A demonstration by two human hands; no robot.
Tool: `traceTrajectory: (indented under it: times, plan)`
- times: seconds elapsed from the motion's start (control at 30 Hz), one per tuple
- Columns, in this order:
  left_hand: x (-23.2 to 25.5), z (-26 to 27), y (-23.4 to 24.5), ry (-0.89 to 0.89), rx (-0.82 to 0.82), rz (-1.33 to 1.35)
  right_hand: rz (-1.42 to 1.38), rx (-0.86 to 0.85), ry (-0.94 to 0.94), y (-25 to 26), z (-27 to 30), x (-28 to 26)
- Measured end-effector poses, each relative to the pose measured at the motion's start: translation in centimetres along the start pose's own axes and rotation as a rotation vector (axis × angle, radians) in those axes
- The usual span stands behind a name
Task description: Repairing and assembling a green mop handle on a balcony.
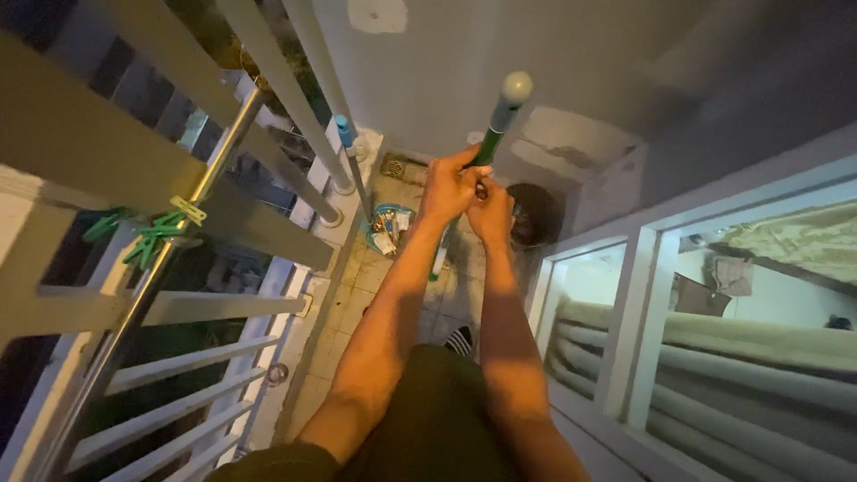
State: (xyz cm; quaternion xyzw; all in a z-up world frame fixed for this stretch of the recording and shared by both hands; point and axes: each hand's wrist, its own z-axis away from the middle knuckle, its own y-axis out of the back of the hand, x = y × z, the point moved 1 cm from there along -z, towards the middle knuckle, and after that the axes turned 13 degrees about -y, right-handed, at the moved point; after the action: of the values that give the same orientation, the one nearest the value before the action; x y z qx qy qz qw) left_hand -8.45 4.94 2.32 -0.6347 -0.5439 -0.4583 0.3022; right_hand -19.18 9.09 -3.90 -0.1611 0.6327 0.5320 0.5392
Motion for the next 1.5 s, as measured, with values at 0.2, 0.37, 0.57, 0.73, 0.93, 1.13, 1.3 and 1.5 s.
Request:
traceTrajectory:
  times: [0.2,0.37,0.57,0.73,0.93,1.13,1.3,1.5]
  plan:
    - [-1.7,0.9,-2.6,-0.030,0.027,0.135,0.021,0.021,-0.042,2.2,-0.2,1.3]
    - [-1.4,1.1,-3.0,-0.083,0.016,-0.040,0.013,0.038,0.001,2.5,-0.8,2.9]
    - [-1.9,0.7,-2.4,-0.042,0.011,0.054,-0.035,0.059,0.002,1.2,-1.3,3.6]
    - [-3.0,0.4,-0.1,-0.024,-0.021,0.073,0.127,0.075,-0.090,-0.6,-0.1,0.8]
    - [-3.1,-0.4,3.4,0.009,-0.005,0.133,-0.058,0.101,0.046,-4.1,-0.1,-0.3]
    - [-3.7,-1.2,6.6,0.001,-0.008,0.092,-0.057,0.062,0.036,-7.2,0.1,-2.5]
    - [-2.1,-1.6,9.9,-0.001,-0.006,-0.063,-0.180,-0.054,0.107,-9.9,-0.1,-3.1]
    - [-4.6,-1.6,10.9,-0.063,0.018,-0.015,-0.166,-0.076,0.052,-11.2,0.4,-4.8]
